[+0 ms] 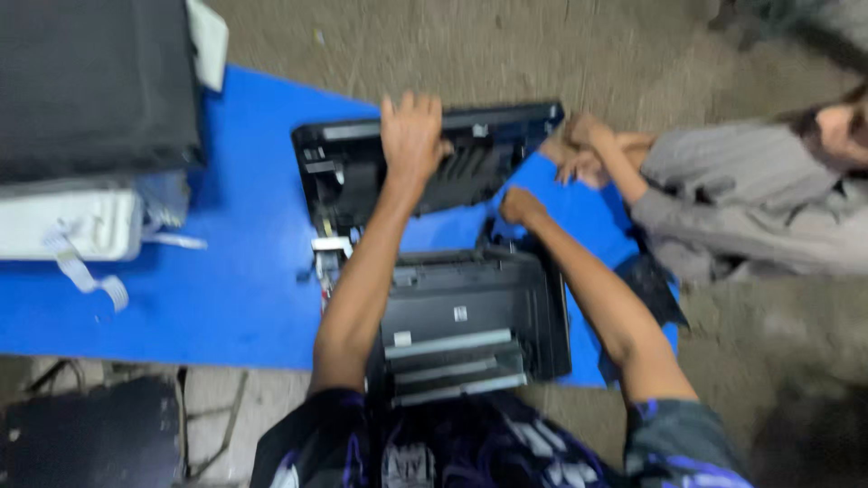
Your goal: The person disassembles a black HP laserjet printer on a blue workbench. They remove the top cover, open the side panel, and manipulate internal components including the circuit board and toner area. The person uses a screwdriver and scissors during the process.
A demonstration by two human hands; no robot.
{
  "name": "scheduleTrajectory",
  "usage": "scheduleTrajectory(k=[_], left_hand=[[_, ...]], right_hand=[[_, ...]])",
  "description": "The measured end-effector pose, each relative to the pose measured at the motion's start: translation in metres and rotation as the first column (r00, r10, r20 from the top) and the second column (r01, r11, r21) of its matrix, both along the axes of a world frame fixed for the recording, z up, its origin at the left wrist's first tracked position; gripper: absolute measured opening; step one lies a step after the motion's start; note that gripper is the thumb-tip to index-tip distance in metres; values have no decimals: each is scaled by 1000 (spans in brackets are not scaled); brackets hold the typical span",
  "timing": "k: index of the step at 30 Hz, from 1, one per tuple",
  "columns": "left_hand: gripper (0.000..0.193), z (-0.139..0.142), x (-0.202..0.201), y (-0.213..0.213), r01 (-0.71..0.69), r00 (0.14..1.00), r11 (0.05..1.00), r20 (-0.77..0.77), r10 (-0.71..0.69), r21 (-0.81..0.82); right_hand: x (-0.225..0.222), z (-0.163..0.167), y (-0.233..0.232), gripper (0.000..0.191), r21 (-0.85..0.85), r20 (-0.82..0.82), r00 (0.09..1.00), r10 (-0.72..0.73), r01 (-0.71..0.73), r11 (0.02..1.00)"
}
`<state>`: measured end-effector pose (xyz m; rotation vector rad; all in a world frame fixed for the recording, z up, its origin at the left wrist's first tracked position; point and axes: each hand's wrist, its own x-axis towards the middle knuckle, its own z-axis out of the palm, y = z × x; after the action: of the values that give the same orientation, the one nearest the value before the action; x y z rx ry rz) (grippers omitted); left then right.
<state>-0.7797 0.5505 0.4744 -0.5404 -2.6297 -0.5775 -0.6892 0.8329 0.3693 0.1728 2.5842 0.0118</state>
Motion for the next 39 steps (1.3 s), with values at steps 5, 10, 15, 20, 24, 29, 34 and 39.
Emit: scheduleTrajectory(k=[5, 10, 15, 20, 24, 29, 34, 39], left_hand=[[62, 5, -4, 0, 5, 996, 1000, 86, -4, -10], [68, 7, -19, -16, 142, 988, 981, 79, -132, -134], [82, 3, -53, -43, 356, 917, 909, 270, -294, -218], [73, 10, -72, -49, 382, 883, 896, 376, -281, -228], [76, 18, -77, -46, 356, 917, 899, 283, -282, -257], [58, 12, -73, -47, 344, 937, 862, 80, -339, -373], [41, 3, -59, -56, 277, 904, 858, -185, -385, -432], [27, 12, -33, -64, 236, 871, 841, -278, -405, -486]], right_hand=[[4, 57, -32, 25, 215, -83, 977, 195, -173, 961], [6, 68, -102, 25, -293, -170, 964, 204, -247, 924], [4, 20, -165, 28, -450, -108, 953, 282, -300, 841], [20, -6, -188, 34, -466, 63, 908, 414, -340, 817], [30, 3, -179, 42, -451, 132, 888, 441, -342, 824], [25, 5, -177, 41, -454, 98, 913, 396, -313, 834], [17, -7, -152, 37, -588, -123, 992, 27, -95, 803], [28, 19, -104, 45, -701, 674, 598, -433, 335, -630]])
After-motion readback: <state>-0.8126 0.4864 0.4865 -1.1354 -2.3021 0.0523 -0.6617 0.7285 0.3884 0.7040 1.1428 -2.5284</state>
